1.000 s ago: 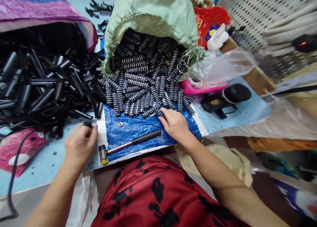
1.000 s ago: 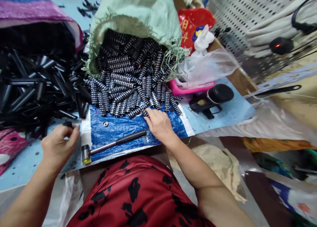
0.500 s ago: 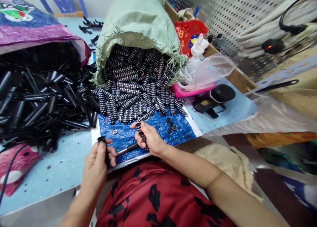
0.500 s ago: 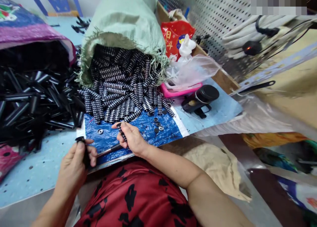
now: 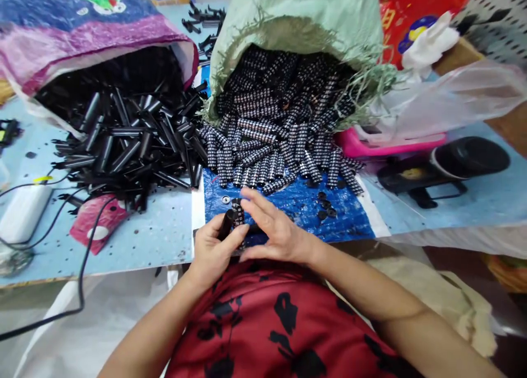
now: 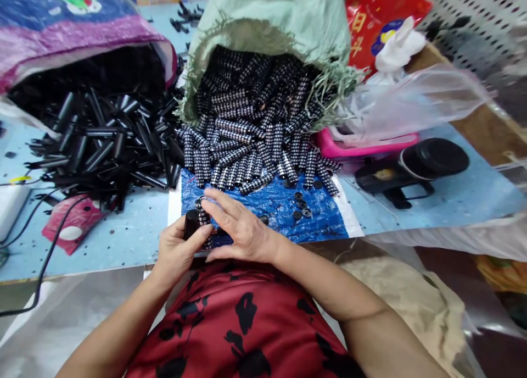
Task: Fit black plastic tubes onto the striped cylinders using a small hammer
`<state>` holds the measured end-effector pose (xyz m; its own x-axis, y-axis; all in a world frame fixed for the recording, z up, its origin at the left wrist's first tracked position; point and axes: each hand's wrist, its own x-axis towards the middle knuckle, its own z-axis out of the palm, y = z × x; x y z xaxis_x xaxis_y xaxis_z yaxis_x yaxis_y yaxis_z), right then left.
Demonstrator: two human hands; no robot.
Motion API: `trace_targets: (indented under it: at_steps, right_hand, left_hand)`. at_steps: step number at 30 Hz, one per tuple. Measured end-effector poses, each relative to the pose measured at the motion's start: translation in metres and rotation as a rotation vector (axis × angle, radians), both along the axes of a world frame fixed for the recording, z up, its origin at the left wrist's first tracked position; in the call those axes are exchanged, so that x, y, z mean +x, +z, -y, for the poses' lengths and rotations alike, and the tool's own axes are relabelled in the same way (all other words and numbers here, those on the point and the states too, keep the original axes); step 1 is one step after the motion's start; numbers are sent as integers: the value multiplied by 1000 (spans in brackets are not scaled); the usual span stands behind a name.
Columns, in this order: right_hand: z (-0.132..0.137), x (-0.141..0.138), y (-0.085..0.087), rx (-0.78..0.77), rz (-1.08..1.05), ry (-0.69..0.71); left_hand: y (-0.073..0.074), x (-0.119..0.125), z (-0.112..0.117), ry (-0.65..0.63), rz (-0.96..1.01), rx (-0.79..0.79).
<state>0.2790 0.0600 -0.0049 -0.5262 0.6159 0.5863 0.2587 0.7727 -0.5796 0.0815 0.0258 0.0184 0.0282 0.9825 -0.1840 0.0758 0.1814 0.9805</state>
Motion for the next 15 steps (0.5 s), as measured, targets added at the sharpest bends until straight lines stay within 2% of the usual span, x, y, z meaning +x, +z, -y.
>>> trace_targets:
  at_steps: [4, 8, 11, 15]
  right_hand:
    - [3, -1, 5, 94, 18, -52]
    - [10, -11, 8, 174, 17, -66]
    - [13, -14, 7, 244, 34, -141]
    - [15, -16, 6, 276, 123, -187]
  left_hand:
    - [2, 0, 5, 48, -4, -38]
    - [5, 7, 5, 150, -71, 74]
    - [4, 6, 4, 127, -38, 90]
    - [0, -4, 1, 63, 128, -56]
